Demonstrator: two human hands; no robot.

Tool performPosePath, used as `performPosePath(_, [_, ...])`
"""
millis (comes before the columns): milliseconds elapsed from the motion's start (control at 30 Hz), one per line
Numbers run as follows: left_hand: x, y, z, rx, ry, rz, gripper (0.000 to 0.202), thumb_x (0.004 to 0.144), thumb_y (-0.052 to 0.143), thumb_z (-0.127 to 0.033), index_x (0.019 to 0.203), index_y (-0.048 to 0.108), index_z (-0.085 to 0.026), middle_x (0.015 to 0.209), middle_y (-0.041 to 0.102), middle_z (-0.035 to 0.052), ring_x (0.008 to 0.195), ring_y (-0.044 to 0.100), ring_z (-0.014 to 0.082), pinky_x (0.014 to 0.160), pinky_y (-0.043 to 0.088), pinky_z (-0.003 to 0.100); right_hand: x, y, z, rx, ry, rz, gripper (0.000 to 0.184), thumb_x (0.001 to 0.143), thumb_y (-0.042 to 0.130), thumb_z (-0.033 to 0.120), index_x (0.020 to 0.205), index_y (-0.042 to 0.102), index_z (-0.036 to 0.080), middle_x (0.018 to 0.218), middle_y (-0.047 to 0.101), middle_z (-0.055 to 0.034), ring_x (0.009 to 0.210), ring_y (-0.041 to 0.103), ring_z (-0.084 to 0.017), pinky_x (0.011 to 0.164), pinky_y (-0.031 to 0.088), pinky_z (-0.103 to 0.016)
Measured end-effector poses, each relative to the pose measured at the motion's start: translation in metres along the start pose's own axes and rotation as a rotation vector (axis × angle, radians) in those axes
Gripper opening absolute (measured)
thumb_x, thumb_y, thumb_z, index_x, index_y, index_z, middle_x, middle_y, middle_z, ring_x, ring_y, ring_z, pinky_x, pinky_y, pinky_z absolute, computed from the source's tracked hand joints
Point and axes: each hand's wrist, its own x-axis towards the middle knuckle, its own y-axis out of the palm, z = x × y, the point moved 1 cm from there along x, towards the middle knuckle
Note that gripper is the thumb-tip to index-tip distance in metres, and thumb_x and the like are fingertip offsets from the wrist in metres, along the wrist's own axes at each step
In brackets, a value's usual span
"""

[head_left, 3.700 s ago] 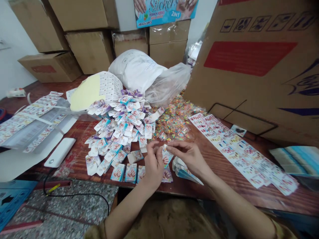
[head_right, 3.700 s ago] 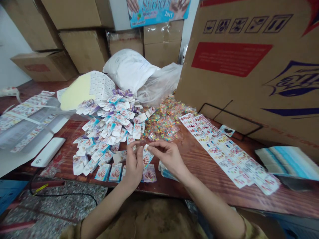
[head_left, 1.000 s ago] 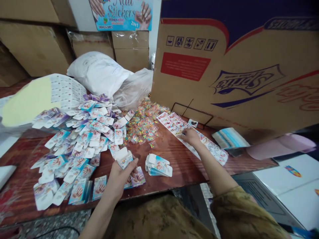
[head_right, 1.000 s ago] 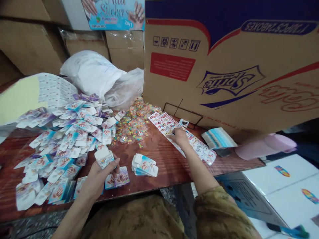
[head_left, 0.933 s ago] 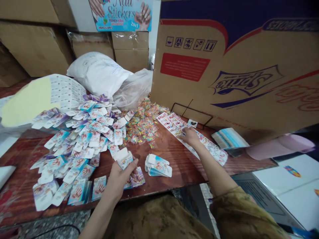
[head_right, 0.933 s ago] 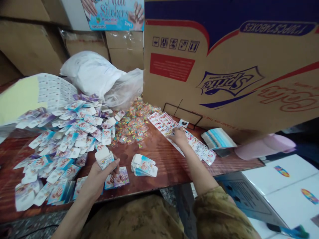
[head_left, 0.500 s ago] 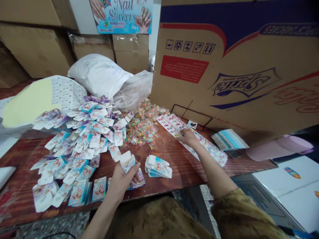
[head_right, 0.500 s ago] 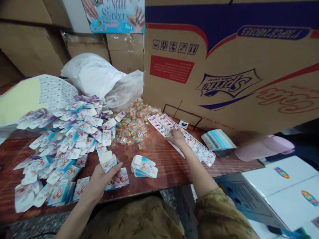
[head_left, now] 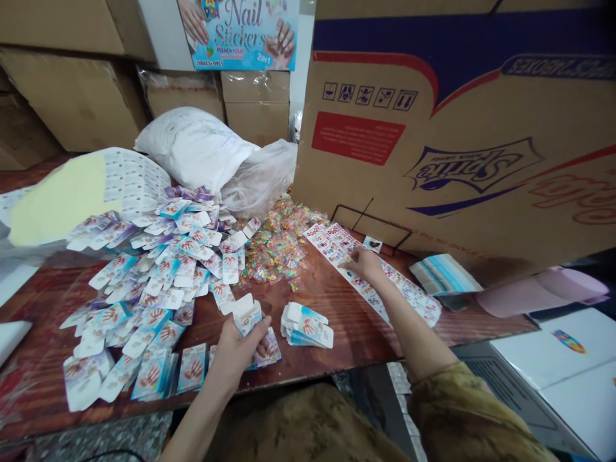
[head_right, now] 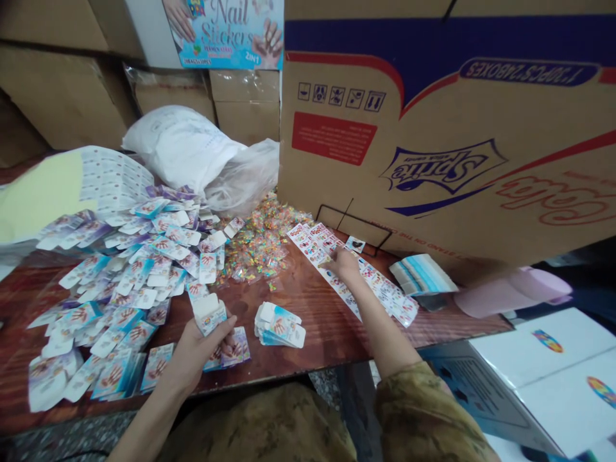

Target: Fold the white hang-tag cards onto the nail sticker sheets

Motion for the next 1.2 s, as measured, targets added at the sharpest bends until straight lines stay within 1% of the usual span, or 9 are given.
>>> performPosePath(200, [0.003, 0.000, 0.007, -0.004, 0.009, 0.023, 0.040, 0.066, 0.078, -0.046, 0.078, 0.058, -0.014, 0.050, 0.059, -0.0013, 0.042, 0.054, 0.0127, 0.042, 0.043, 0.021, -0.004, -0.013, 0.004, 0.104, -0.105, -0.052, 0.019, 0.073, 0.066, 0.036, 0.066, 0.061, 0.019, 0.065, 0.065, -0.0031, 0.062, 0.057, -0.018, 0.058, 0.035, -0.027])
performPosePath(467, [0.010, -0.001, 0.011, -0.012, 0.091, -0.018, 0.034, 0.067, 0.079, -0.041, 0.080, 0.063, -0.013, 0.060, 0.065, 0.0009, 0.054, 0.060, 0.0145, 0.052, 0.049, 0.023, -0.020, -0.049, 0.015, 0.302, -0.141, -0.192, 0.038, 0.075, 0.062, 0.054, 0.063, 0.066, 0.017, 0.063, 0.066, -0.0068, 0.058, 0.055, -0.018, 0.055, 0.037, -0.028])
performPosePath(600, [0.010, 0.013, -0.013, -0.061, 0.277, -0.059, 0.024, 0.068, 0.079, -0.032, 0.080, 0.069, -0.013, 0.079, 0.072, 0.0049, 0.077, 0.067, 0.0186, 0.074, 0.055, 0.027, -0.054, -0.078, 0.057, 0.504, -0.253, -0.152, 0.048, 0.080, 0.057, 0.063, 0.077, 0.067, 0.016, 0.063, 0.064, -0.0032, 0.053, 0.053, -0.014, 0.050, 0.040, -0.025])
performPosePath(700, [0.010, 0.032, -0.034, -0.166, 0.359, -0.031, 0.028, 0.067, 0.079, -0.027, 0.090, 0.070, -0.014, 0.095, 0.074, 0.0073, 0.091, 0.069, 0.0214, 0.086, 0.055, 0.032, -0.091, -0.093, 0.104, 0.882, -0.350, -0.067, 0.040, 0.075, 0.071, 0.055, 0.074, 0.065, 0.016, 0.058, 0.060, 0.0003, 0.049, 0.050, -0.011, 0.048, 0.039, -0.023])
performPosePath(833, [0.011, 0.044, -0.047, -0.365, 0.427, -0.057, 0.023, 0.067, 0.079, -0.025, 0.083, 0.064, -0.016, 0.091, 0.074, 0.0052, 0.088, 0.069, 0.0216, 0.082, 0.057, 0.034, -0.131, -0.097, 0.151, 1.006, -0.443, 0.065, 0.033, 0.077, 0.072, 0.050, 0.072, 0.065, 0.018, 0.059, 0.062, 0.0000, 0.049, 0.054, -0.011, 0.047, 0.043, -0.023])
performPosePath(933, [0.011, 0.034, -0.048, -0.327, 0.509, -0.182, 0.020, 0.067, 0.078, -0.023, 0.079, 0.062, -0.017, 0.079, 0.070, 0.0008, 0.076, 0.067, 0.0170, 0.075, 0.055, 0.030, -0.142, -0.095, 0.167, 0.875, -0.558, -0.134, 0.028, 0.081, 0.070, 0.047, 0.085, 0.067, 0.019, 0.070, 0.068, -0.0034, 0.059, 0.061, -0.015, 0.055, 0.050, -0.027])
performPosePath(1033, [0.006, 0.020, -0.051, -0.193, 0.589, -0.189, 0.016, 0.070, 0.075, -0.019, 0.078, 0.061, -0.017, 0.078, 0.069, 0.0004, 0.076, 0.065, 0.0154, 0.074, 0.054, 0.026, -0.142, -0.093, 0.176, 0.692, -0.736, -0.392, 0.044, 0.075, 0.077, 0.048, 0.108, 0.066, 0.021, 0.109, 0.069, -0.0116, 0.101, 0.063, -0.026, 0.089, 0.052, -0.043])
performPosePath(1100, [0.002, 0.014, -0.054, -0.112, 0.654, -0.136, 0.011, 0.073, 0.071, -0.017, 0.078, 0.061, -0.018, 0.079, 0.068, 0.0008, 0.078, 0.065, 0.0151, 0.075, 0.053, 0.025, -0.141, -0.087, 0.183, 0.677, -0.858, -0.253, 0.042, 0.076, 0.075, 0.048, 0.108, 0.068, 0.022, 0.118, 0.067, -0.0111, 0.115, 0.059, -0.029, 0.099, 0.047, -0.047])
performPosePath(1200, [-0.004, 0.008, -0.058, -0.017, 0.771, -0.172, 0.007, 0.077, 0.068, -0.017, 0.076, 0.060, -0.018, 0.088, 0.067, 0.0028, 0.088, 0.064, 0.0159, 0.082, 0.051, 0.026, -0.140, -0.076, 0.193, 0.883, -0.798, 0.100, 0.026, 0.086, 0.066, 0.045, 0.092, 0.071, 0.020, 0.090, 0.074, -0.0057, 0.086, 0.070, -0.022, 0.076, 0.057, -0.035])
